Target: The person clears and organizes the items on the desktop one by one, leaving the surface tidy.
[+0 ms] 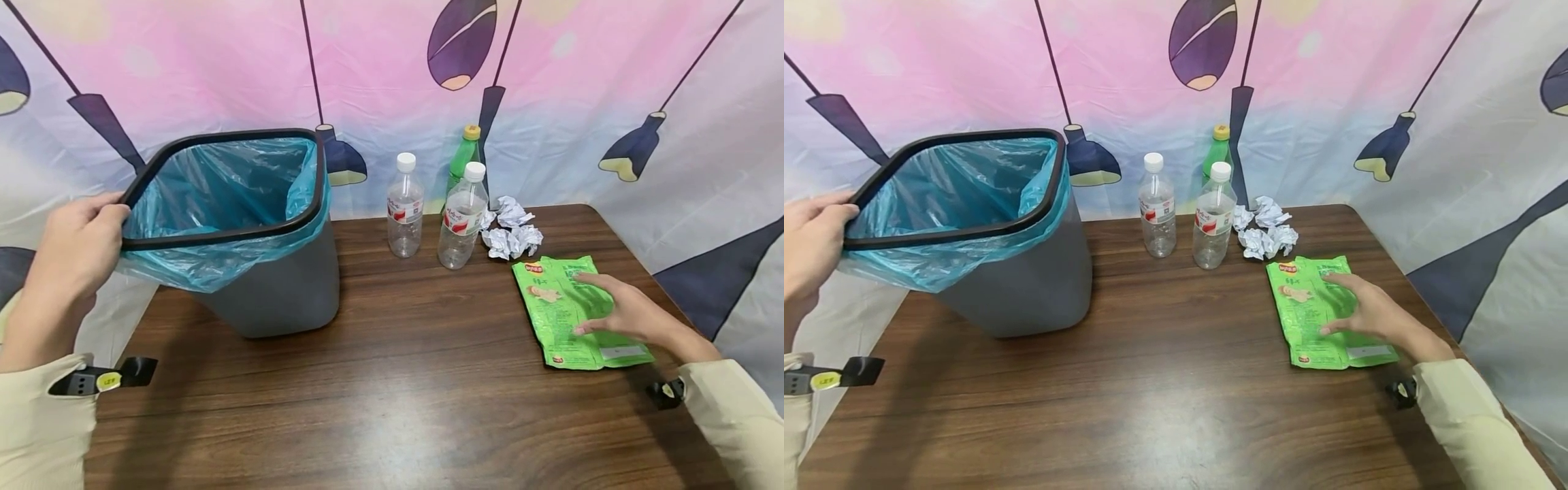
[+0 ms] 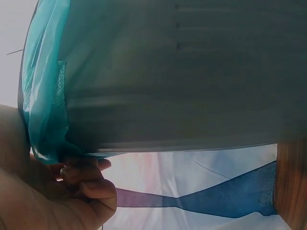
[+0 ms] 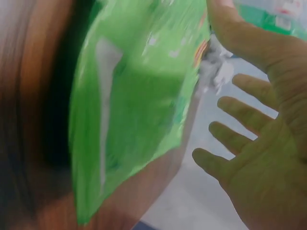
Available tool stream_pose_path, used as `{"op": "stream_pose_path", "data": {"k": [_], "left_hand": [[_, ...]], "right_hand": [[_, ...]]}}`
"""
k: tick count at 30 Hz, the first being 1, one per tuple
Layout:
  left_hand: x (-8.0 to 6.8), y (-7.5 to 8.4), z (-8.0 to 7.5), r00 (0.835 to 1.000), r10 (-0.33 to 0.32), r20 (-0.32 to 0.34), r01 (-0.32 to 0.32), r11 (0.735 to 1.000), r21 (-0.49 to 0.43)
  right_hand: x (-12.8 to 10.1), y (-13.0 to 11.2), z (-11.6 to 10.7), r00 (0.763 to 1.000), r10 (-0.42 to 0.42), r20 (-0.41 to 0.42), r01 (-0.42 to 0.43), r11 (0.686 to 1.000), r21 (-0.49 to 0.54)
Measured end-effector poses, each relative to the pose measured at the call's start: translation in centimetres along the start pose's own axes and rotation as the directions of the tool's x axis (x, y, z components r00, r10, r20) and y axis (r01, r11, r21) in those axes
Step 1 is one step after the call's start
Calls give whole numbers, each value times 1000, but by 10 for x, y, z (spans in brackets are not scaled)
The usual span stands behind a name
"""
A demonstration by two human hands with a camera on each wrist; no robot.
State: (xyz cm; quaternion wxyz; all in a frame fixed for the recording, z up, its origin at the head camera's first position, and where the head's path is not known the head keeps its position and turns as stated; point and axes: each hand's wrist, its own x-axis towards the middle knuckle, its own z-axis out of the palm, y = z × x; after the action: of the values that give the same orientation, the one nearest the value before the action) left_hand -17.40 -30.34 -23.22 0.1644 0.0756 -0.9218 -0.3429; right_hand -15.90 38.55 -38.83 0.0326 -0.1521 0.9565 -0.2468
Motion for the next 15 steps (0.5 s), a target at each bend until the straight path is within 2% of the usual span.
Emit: {"op": "stream_pose_path", "data": {"k": [10, 15], "left_hand": [[2, 0, 0, 1000, 0, -9, 0, 1000, -19], [0, 0, -1, 1000, -11, -2, 11, 1000, -20]], "right_hand": [[3, 42, -7, 991, 8, 136, -25, 992, 122], [8, 53, -5, 980, 14, 197, -41, 990, 136]]}}
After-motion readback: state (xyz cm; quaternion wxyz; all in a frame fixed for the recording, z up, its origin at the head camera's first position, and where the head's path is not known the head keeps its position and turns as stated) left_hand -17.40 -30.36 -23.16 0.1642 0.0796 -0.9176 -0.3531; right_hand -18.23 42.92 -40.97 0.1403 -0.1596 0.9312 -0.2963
